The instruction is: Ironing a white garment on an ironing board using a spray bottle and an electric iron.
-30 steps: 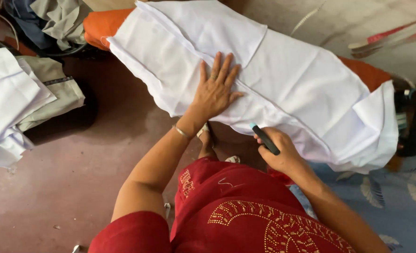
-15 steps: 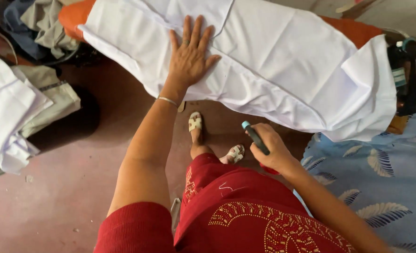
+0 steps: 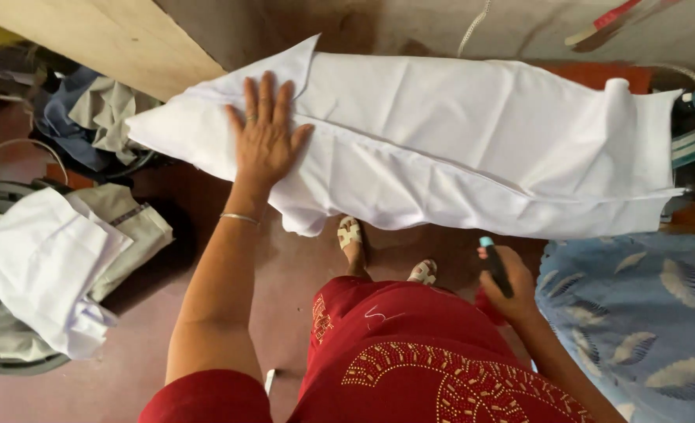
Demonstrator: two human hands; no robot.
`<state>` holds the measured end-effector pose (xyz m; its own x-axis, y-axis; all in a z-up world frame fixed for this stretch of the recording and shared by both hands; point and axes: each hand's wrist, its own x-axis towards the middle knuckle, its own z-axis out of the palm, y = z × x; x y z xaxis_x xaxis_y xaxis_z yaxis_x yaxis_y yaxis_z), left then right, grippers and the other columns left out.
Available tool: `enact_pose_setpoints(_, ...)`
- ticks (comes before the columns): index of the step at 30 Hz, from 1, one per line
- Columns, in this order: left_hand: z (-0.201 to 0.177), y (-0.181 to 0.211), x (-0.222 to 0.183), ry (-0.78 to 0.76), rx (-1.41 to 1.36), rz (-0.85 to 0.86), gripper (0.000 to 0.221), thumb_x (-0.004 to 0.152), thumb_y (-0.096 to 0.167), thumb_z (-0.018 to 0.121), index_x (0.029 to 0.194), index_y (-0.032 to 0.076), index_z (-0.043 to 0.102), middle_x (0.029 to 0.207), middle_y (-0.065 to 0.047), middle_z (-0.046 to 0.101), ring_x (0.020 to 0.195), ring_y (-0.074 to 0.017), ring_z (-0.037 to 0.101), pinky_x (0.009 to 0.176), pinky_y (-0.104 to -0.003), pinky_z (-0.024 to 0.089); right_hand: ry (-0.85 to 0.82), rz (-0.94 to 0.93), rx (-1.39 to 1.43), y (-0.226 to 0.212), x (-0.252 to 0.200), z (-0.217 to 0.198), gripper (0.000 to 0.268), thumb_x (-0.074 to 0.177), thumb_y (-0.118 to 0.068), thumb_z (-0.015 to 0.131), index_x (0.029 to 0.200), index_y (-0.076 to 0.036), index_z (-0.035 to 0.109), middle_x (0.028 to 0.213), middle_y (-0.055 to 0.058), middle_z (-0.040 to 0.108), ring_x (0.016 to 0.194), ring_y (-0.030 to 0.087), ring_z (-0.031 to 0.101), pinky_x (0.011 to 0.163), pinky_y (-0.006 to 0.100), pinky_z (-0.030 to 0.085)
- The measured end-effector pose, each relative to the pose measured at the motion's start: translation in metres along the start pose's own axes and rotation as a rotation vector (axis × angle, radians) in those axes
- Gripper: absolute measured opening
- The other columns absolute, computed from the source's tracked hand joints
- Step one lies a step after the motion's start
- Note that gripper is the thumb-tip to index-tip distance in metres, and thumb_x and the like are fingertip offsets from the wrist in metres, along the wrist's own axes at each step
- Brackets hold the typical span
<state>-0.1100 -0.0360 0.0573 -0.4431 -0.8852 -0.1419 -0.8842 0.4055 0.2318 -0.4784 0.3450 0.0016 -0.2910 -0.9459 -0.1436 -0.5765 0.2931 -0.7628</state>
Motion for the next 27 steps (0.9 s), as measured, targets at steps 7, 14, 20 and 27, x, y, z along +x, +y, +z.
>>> enact_pose_setpoints(7,0.005,-0.079,-0.010,0.079,0.008,0.014,0.082,0.103,0.062,0.043,0.166,0.010,0.029,0.168,-0.029,0.020,0.152,-0.0500,0.009,0.111,-0.083,0.010,0.082,0.111,0.016,-0.039,-0.022,-0.010,0.039,0.077,-0.006,0.068,0.116,-0.008,0.072,0.104,0.014,0.071,0.106,0.036,0.069,0.101,0.048,0.050)
enact_pose_setpoints(14,-0.004,-0.098,-0.014,0.144,-0.027,0.043,0.082,0.101,0.063,0.040,0.165,0.012,0.030,0.168,-0.029,0.013,0.150,-0.0538,0.000,0.109,-0.084,0.004,0.112,0.156,0.078,-0.048,-0.032,-0.003,0.031,0.083,-0.001,0.063,0.114,-0.004,0.070,0.098,0.017,0.072,0.099,0.035,0.071,0.097,0.048,0.054)
enact_pose_setpoints(20,0.045,0.031,0.000,0.170,-0.039,0.435,0.069,0.097,0.037,0.062,0.159,0.011,0.046,0.168,-0.025,0.027,0.154,-0.0495,0.015,0.111,-0.079,0.006,0.000,0.066,0.040,-0.108,0.008,-0.015,0.035,0.086,-0.011,0.064,0.120,0.000,0.066,0.107,0.022,0.069,0.105,0.040,0.068,0.097,0.054,0.052)
enact_pose_setpoints(27,0.066,0.167,-0.001,0.124,-0.033,0.666,0.066,0.098,0.047,0.060,0.153,0.011,0.048,0.162,-0.022,0.037,0.154,-0.0439,0.024,0.116,-0.077,0.015,-0.072,0.110,0.171,-0.108,0.048,-0.018,0.029,0.079,-0.017,0.072,0.105,-0.003,0.071,0.087,0.020,0.073,0.085,0.041,0.073,0.078,0.054,0.057)
